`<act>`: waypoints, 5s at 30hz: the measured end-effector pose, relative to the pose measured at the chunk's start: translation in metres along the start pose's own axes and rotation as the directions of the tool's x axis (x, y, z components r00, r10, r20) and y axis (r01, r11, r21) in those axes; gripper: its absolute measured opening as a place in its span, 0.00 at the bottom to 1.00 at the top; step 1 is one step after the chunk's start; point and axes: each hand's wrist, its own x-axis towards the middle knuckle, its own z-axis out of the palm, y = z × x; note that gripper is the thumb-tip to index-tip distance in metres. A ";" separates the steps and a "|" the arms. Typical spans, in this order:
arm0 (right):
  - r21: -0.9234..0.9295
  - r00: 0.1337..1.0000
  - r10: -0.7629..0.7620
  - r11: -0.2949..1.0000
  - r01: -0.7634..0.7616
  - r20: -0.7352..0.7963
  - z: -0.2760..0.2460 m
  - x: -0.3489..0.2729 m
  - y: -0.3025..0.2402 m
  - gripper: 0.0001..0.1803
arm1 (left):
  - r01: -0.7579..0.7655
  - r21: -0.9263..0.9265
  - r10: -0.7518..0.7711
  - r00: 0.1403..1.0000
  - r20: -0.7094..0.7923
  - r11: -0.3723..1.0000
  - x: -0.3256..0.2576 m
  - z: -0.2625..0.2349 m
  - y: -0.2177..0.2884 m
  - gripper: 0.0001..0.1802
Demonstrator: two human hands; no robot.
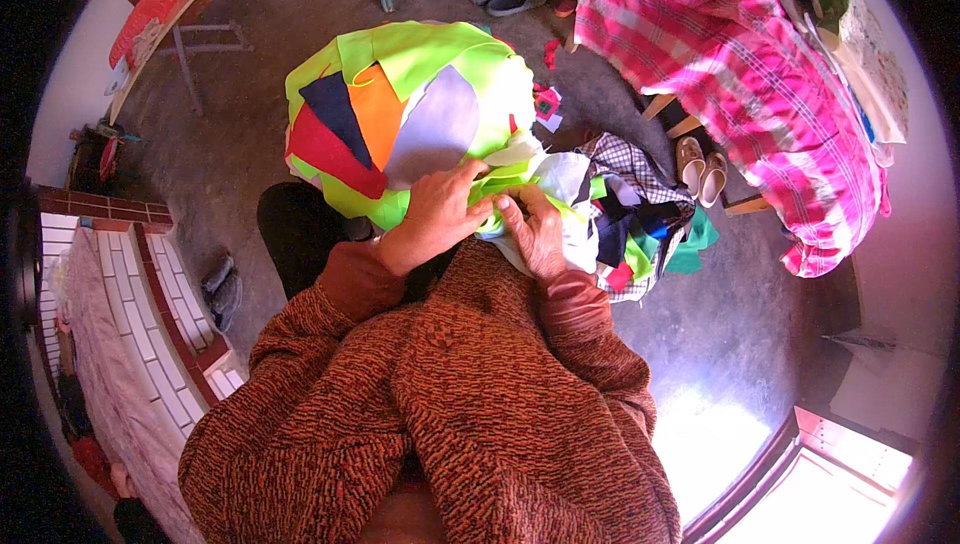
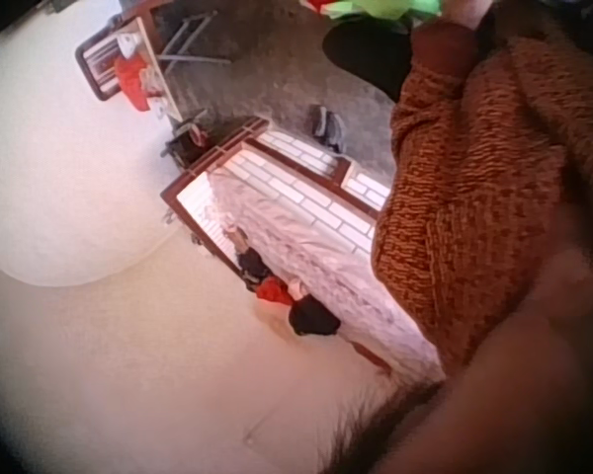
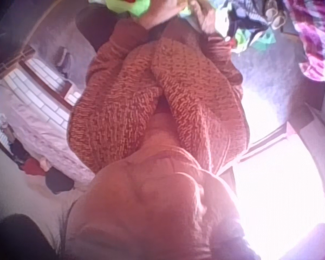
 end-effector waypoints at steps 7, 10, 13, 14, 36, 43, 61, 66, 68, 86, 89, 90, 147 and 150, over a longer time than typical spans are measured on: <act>-0.084 1.000 0.002 0.996 0.000 0.025 0.000 0.000 0.005 0.24 | -0.056 -0.003 0.057 0.997 0.060 0.998 -0.005 0.007 -0.004 0.21; -0.096 0.999 0.046 0.994 -0.043 0.023 -0.001 0.000 0.003 0.26 | -0.096 -0.045 0.097 0.995 0.026 0.994 -0.009 0.012 -0.002 0.20; -0.083 0.996 0.086 0.993 -0.086 -0.007 0.000 0.000 0.003 0.27 | -0.086 -0.060 0.087 0.996 0.029 0.995 -0.011 0.012 0.001 0.20; -0.079 0.996 0.089 0.993 -0.090 -0.023 0.001 0.001 0.004 0.26 | -0.072 -0.053 0.074 0.996 0.052 0.996 -0.011 0.011 0.002 0.19; 0.138 0.993 0.098 0.985 -0.106 0.063 -0.007 -0.001 0.012 0.28 | 0.138 -0.656 -0.030 0.984 0.174 0.742 -0.003 0.019 -0.021 0.21; 0.096 0.993 -0.047 0.995 0.037 0.105 -0.005 0.000 0.017 0.32 | 0.380 -0.881 -0.064 0.924 0.378 0.282 -0.003 0.016 -0.022 0.25; 0.287 0.990 0.138 0.948 -0.140 0.026 -0.003 -0.002 0.017 0.16 | 0.222 -0.690 -0.127 0.974 0.187 0.689 -0.004 0.021 -0.021 0.14; 0.389 0.989 0.144 0.909 -0.150 0.043 -0.006 -0.002 -0.001 0.22 | 0.332 -0.793 -0.252 0.940 0.231 0.511 -0.004 0.010 -0.010 0.09; 0.539 0.989 0.150 0.832 -0.133 0.013 -0.005 0.000 0.001 0.22 | 0.227 -0.911 -0.254 0.957 0.142 0.345 -0.002 0.011 -0.010 0.07; 0.638 0.935 0.203 0.770 0.032 -0.291 -0.007 0.000 0.033 0.20 | -0.200 -0.961 -0.238 0.959 -0.152 -0.192 -0.001 -0.069 -0.018 0.10; 0.612 0.927 0.235 0.791 -0.008 -0.292 -0.008 -0.001 0.035 0.20 | -0.248 -0.942 -0.227 0.954 -0.196 -0.228 -0.001 -0.079 -0.021 0.11; 0.636 0.916 0.285 0.771 -0.042 -0.284 -0.008 -0.002 0.042 0.20 | -0.264 -0.943 -0.224 0.950 -0.218 -0.202 0.001 -0.083 -0.021 0.11; 0.380 0.914 0.214 0.922 -0.073 -0.344 -0.010 -0.003 0.033 0.20 | -0.214 -0.408 -0.165 0.679 -0.715 0.887 0.059 -0.070 -0.103 0.34; 0.190 0.933 0.139 0.979 -0.079 -0.331 -0.020 -0.005 0.057 0.24 | -0.122 -0.165 -0.048 0.647 -0.761 0.979 0.054 -0.083 -0.081 0.30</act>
